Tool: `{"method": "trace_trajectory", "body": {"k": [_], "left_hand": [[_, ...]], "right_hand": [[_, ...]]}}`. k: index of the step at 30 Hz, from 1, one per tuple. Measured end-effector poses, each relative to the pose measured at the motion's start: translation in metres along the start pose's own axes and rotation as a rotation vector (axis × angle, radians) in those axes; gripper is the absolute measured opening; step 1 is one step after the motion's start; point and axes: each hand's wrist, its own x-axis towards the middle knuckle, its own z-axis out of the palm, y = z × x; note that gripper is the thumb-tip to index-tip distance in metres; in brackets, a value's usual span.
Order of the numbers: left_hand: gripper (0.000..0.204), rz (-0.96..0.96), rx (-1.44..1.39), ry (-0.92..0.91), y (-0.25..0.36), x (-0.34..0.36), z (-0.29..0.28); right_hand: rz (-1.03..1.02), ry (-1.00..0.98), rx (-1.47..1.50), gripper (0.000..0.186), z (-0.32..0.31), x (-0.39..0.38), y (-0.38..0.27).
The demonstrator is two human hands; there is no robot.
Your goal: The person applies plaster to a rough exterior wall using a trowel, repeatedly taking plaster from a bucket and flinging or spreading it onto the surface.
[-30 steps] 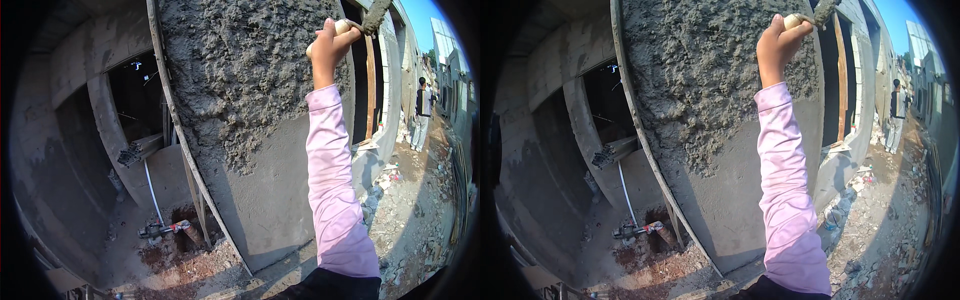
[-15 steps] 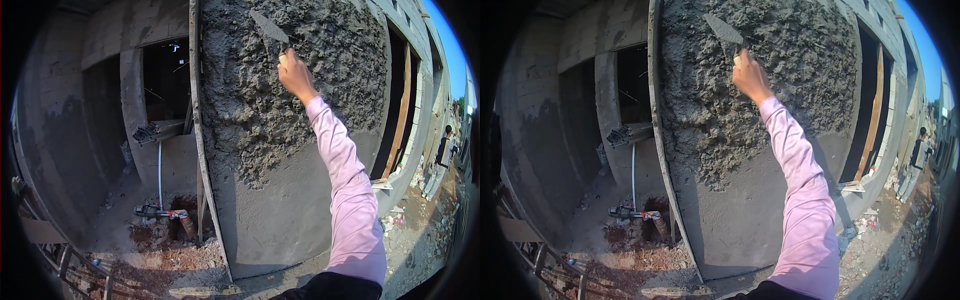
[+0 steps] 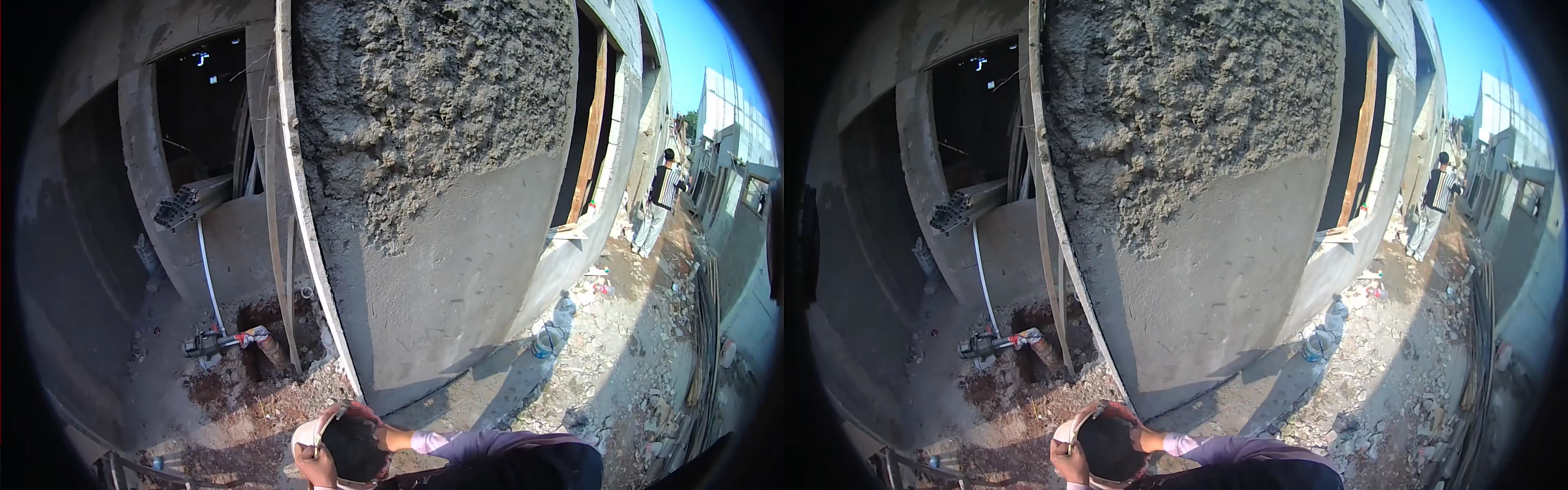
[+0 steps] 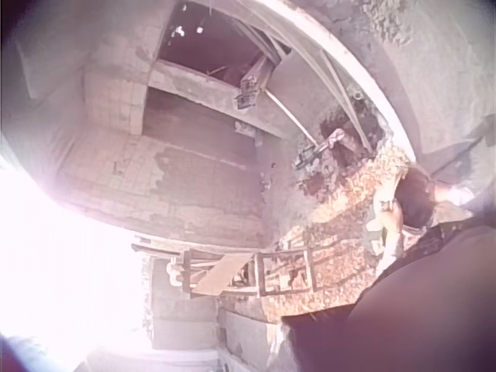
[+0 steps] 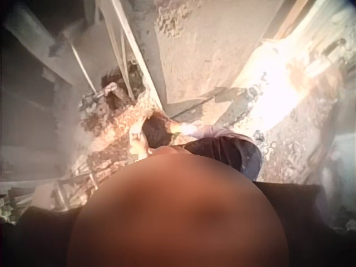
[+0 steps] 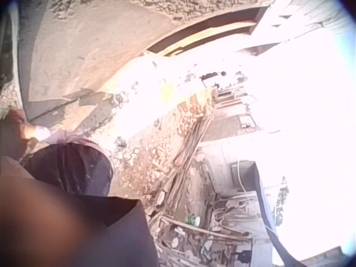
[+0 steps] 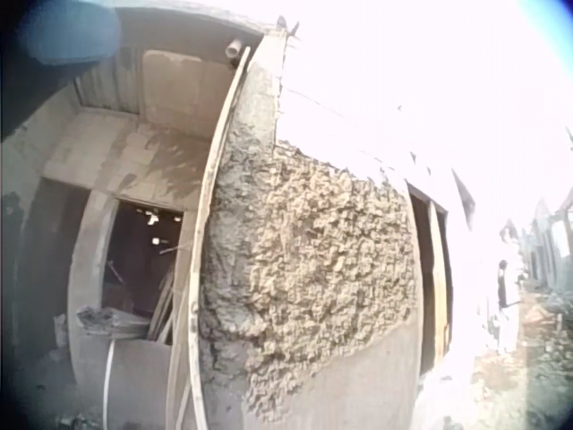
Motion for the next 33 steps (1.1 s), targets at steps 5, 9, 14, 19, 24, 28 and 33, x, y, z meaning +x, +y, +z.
{"method": "trace_trajectory", "body": {"k": [5,9,14,19,24,28,33], "left_hand": [[0.018,0.250,-0.056,-0.169,0.003,0.062,-0.013],[0.019,0.245,-0.185,-0.228,0.022,0.075,-0.025],[0.037,0.367,-0.232,-0.209,0.011,0.081,-0.009],[0.035,0.377,-0.263,-0.237,0.008,0.081,-0.026],[0.036,0.413,-0.222,-0.378,0.054,0.049,-0.027],[0.038,0.349,-0.328,-0.327,0.048,0.057,-0.008],[0.043,0.145,-0.297,-0.160,0.014,0.072,0.003]], "right_hand": [[0.371,-0.055,0.617,0.032,-0.028,-0.030,-0.049],[0.578,-0.091,0.949,0.033,-0.047,-0.051,-0.059],[0.081,0.169,0.113,0.025,0.026,-0.016,-0.075],[0.195,0.087,0.307,0.023,-0.049,-0.087,-0.108],[0.386,0.009,0.931,0.028,0.022,-0.058,-0.050],[0.263,-0.215,1.329,0.034,-0.007,-0.045,-0.113],[0.252,-0.224,1.585,0.038,-0.022,-0.071,-0.113]]}}
